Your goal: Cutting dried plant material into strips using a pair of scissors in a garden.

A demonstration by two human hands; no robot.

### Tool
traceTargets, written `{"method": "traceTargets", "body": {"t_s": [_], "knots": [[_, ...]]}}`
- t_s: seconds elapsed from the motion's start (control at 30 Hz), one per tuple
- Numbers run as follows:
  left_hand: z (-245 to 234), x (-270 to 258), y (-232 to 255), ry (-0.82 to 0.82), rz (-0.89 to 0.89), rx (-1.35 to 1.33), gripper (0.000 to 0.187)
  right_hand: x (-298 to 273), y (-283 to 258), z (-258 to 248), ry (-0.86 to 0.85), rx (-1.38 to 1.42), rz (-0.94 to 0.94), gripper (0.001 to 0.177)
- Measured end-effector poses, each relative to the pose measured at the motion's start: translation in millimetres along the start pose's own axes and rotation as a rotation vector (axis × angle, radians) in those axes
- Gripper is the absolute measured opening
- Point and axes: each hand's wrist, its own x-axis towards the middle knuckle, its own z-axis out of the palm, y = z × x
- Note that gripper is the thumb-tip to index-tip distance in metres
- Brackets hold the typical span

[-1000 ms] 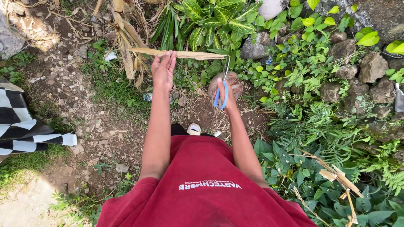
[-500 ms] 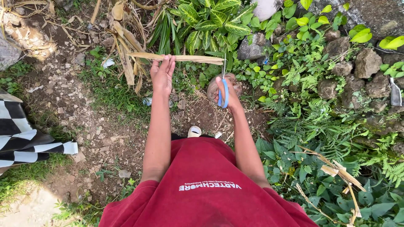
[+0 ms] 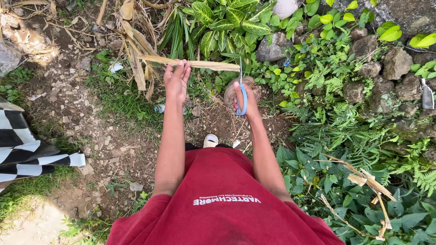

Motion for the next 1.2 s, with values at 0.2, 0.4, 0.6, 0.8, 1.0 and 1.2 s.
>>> {"method": "traceTargets", "body": {"t_s": [0.2,0.4,0.6,0.8,1.0,1.2], "knots": [[6,-2,6,0.037,-0.007,-0.03,0.02,-1,5,5,0.014,-0.143,0.052,0.049],[-2,0,-1,-0.008,-0.016,0.031,0.019,-2,-4,11,-0.059,-0.245,0.005,0.047],[-2,1,-2,-0.025,-0.036,0.027,0.018,3,5,12,-0.052,-0.104,-0.061,0.047],[10,-1,8,0.023,-0.011,0.06,0.016,0,4,17,-0.049,-0.071,-0.05,0.049],[12,2,7,0.009,-0.02,0.094,0.016,-1,-7,26,-0.057,-0.338,-0.008,0.049],[6,8,-5,-0.02,-0.071,0.073,0.018,11,9,27,0.032,-0.171,-0.086,0.047]]}}
